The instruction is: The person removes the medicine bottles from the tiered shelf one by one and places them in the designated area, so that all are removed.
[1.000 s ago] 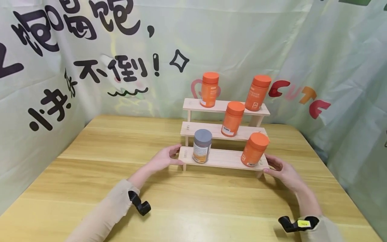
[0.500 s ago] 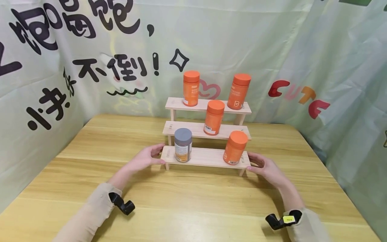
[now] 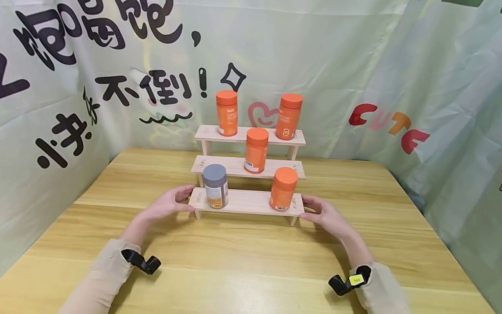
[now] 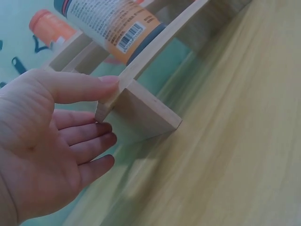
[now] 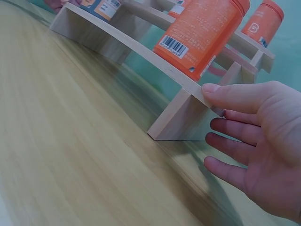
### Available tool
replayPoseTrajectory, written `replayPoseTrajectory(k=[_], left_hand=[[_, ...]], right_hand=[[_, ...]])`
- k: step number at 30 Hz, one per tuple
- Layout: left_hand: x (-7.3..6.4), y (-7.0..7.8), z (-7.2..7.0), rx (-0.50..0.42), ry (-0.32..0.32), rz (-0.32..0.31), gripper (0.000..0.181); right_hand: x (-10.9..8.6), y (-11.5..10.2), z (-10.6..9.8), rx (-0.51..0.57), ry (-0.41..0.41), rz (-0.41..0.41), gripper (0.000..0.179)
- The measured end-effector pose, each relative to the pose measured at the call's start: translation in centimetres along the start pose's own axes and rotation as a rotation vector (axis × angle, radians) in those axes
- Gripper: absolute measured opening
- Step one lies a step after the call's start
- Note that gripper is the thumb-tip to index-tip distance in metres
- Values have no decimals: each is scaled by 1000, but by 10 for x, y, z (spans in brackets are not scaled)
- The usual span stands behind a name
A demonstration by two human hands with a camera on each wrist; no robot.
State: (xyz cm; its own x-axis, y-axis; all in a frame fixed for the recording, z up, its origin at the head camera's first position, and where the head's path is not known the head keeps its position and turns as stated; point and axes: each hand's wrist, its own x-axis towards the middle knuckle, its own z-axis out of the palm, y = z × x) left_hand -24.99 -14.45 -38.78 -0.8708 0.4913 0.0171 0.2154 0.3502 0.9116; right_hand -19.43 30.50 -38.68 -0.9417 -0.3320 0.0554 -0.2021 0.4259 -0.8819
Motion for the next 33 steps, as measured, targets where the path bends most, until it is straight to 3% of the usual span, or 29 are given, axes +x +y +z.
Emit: replayPoseTrajectory(k=[15,33], left_hand=[[-17,-14,-32,-54,15,-12,78],[-23,-18,-46,-131,45,-50,79]], right_hand=[[23,-11,27,29,-34,34,67],[37,-15,46,105,-11,9,64]])
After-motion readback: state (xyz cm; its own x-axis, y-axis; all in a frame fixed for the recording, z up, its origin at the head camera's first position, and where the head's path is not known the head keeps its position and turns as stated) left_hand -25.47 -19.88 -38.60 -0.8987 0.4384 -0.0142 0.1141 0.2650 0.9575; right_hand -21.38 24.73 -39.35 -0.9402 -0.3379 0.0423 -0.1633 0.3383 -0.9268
